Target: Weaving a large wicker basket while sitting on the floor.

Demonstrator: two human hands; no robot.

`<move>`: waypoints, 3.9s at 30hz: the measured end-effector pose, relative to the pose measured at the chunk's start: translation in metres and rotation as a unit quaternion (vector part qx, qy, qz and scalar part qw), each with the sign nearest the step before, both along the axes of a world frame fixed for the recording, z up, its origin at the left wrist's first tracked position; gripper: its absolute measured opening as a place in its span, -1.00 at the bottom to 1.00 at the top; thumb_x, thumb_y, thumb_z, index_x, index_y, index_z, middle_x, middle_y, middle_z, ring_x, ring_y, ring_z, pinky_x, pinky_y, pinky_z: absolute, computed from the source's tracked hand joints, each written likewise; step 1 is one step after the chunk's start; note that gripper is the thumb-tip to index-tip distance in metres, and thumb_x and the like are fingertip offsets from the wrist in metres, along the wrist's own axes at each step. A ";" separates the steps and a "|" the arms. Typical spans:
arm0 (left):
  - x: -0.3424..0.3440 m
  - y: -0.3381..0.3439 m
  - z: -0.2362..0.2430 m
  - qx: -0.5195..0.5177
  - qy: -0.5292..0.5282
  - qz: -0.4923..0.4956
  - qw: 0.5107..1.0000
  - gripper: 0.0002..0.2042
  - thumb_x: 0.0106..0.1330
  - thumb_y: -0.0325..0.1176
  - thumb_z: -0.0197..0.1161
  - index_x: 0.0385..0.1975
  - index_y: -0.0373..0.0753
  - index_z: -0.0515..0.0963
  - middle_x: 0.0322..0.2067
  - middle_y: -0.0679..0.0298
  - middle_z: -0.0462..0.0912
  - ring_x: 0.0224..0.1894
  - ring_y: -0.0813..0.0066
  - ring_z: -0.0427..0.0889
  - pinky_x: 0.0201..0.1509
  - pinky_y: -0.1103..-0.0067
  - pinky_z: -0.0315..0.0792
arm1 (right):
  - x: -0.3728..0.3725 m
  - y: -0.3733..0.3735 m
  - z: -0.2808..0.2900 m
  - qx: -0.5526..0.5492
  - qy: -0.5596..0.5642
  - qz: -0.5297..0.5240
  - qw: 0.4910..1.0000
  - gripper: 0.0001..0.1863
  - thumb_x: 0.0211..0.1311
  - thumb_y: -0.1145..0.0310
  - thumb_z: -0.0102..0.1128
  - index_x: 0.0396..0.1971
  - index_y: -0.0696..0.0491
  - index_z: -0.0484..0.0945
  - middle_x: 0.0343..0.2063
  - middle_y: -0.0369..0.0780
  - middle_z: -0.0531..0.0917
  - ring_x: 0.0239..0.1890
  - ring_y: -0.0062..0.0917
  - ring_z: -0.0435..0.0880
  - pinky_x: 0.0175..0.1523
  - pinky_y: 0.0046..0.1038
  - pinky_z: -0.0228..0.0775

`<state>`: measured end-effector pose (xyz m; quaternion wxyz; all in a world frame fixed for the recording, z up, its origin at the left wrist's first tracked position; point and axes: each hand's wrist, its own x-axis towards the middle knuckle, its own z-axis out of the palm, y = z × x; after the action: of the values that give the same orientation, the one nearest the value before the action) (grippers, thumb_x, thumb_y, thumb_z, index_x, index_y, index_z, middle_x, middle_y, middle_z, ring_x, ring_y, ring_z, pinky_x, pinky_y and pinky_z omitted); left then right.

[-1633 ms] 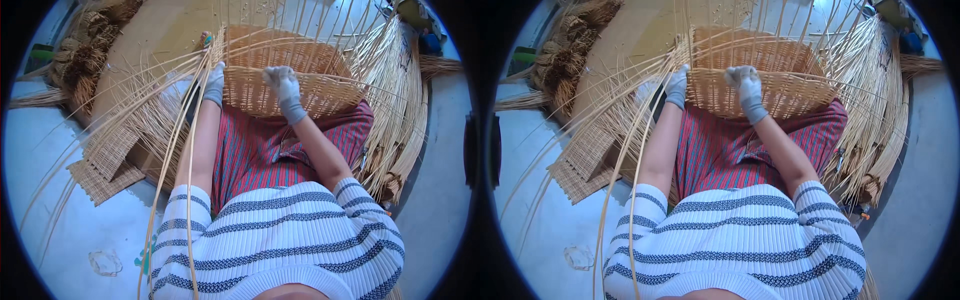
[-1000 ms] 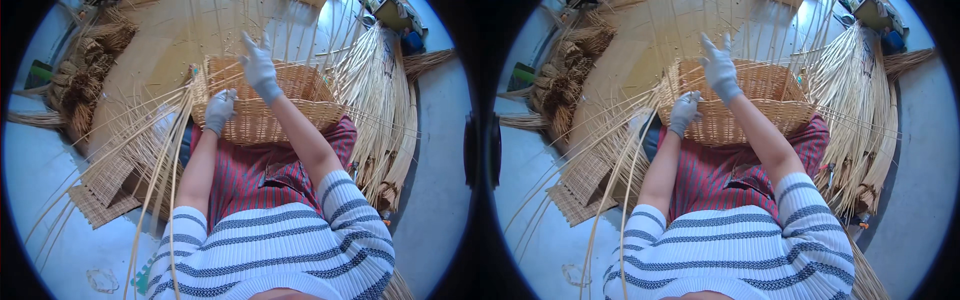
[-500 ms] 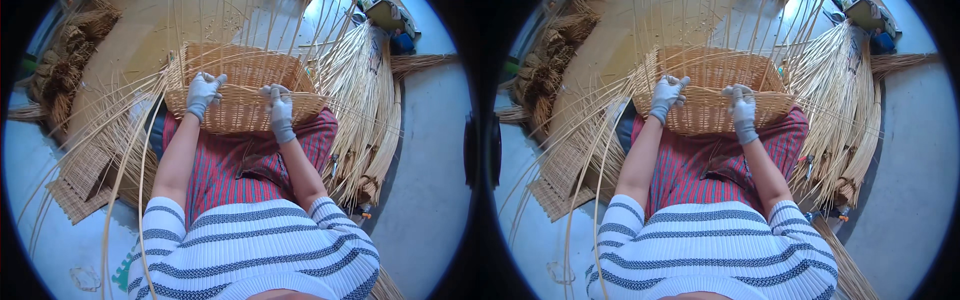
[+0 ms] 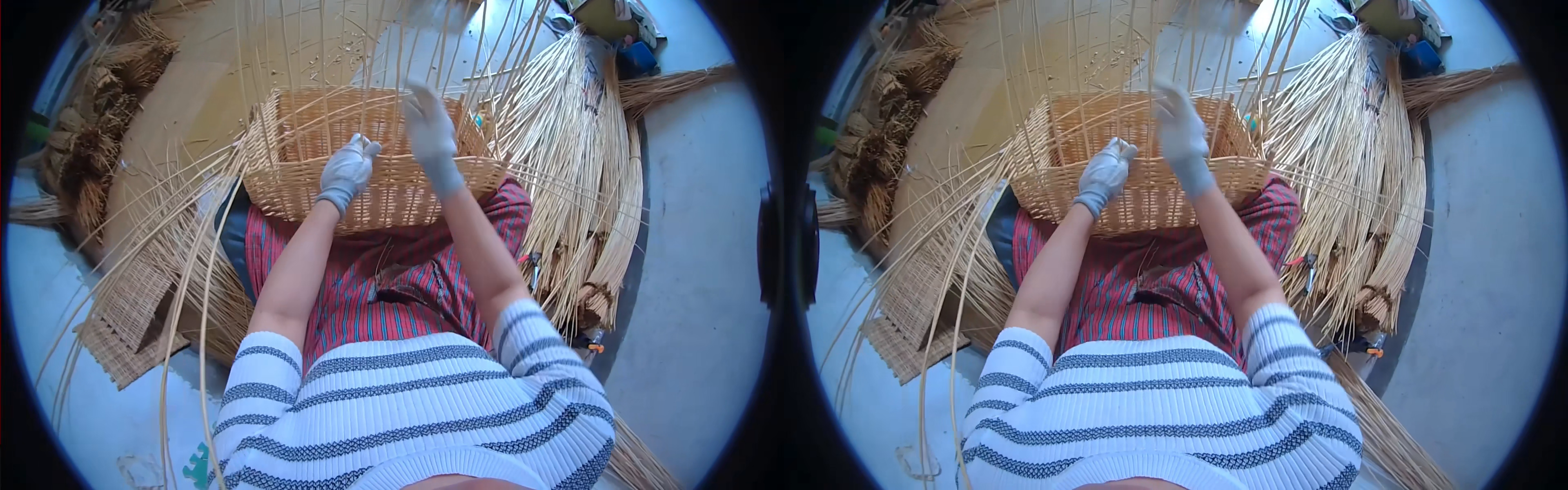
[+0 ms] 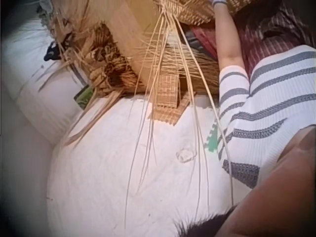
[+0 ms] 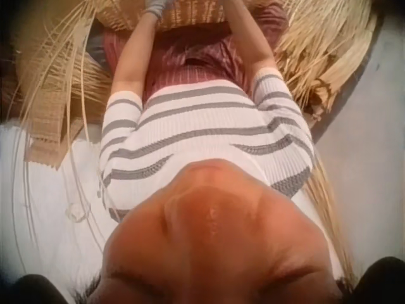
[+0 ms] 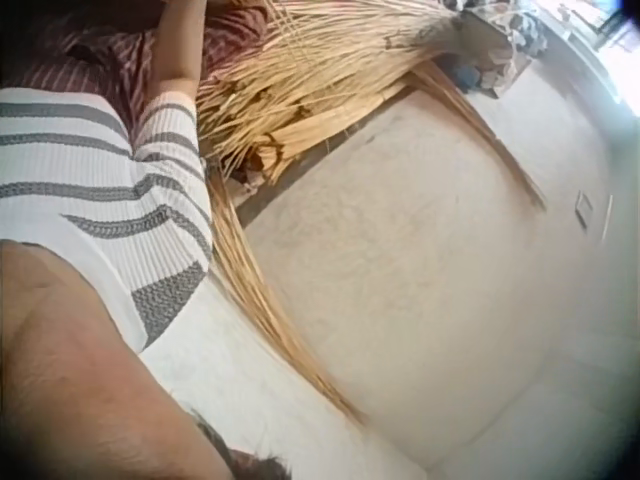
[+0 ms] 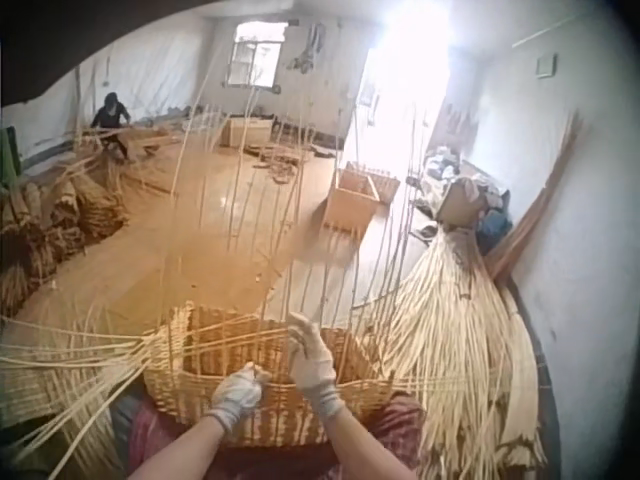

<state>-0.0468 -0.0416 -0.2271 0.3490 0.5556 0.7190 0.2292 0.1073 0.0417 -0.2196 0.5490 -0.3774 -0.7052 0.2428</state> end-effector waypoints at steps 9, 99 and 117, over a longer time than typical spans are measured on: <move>-0.001 0.001 -0.010 -0.013 -0.344 0.039 0.938 -0.55 0.29 -0.19 0.40 0.06 -0.23 0.40 -0.22 0.08 0.66 -0.51 0.40 0.65 -0.53 0.47 0.53 | 0.070 -0.058 -0.054 -0.220 0.228 -0.015 0.948 -0.79 0.56 0.23 -0.08 -0.07 0.03 0.45 -0.48 -0.27 0.65 -0.59 -0.68 0.54 -0.59 -0.65 0.32; 0.139 0.015 0.008 0.040 -0.047 -0.218 0.974 -0.21 0.36 -0.42 0.14 0.51 0.24 -0.12 0.39 0.17 0.31 0.29 -0.04 0.43 0.40 0.26 0.31 | 0.190 -0.065 0.039 -0.027 -0.465 0.028 0.884 -0.89 0.09 0.39 0.21 -0.38 -0.09 0.67 -0.46 -0.18 0.68 -0.27 -0.23 0.70 -0.14 -0.17 0.53; 0.178 0.012 0.003 0.046 0.191 -0.188 0.962 -0.40 0.42 -0.43 -0.08 0.42 0.36 0.15 0.21 -0.22 0.36 -0.46 0.07 0.75 -0.58 0.24 0.57 | 0.229 0.010 0.033 -0.015 -0.482 -0.114 0.869 -0.80 0.18 0.46 0.18 -0.23 -0.03 0.70 -0.22 -0.11 0.71 -0.12 -0.24 0.70 0.03 -0.28 0.52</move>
<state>0.1312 -0.0300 -0.2239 0.2166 0.7293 0.6438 0.0819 0.3364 0.0520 -0.1862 0.1595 -0.5331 -0.8306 -0.0231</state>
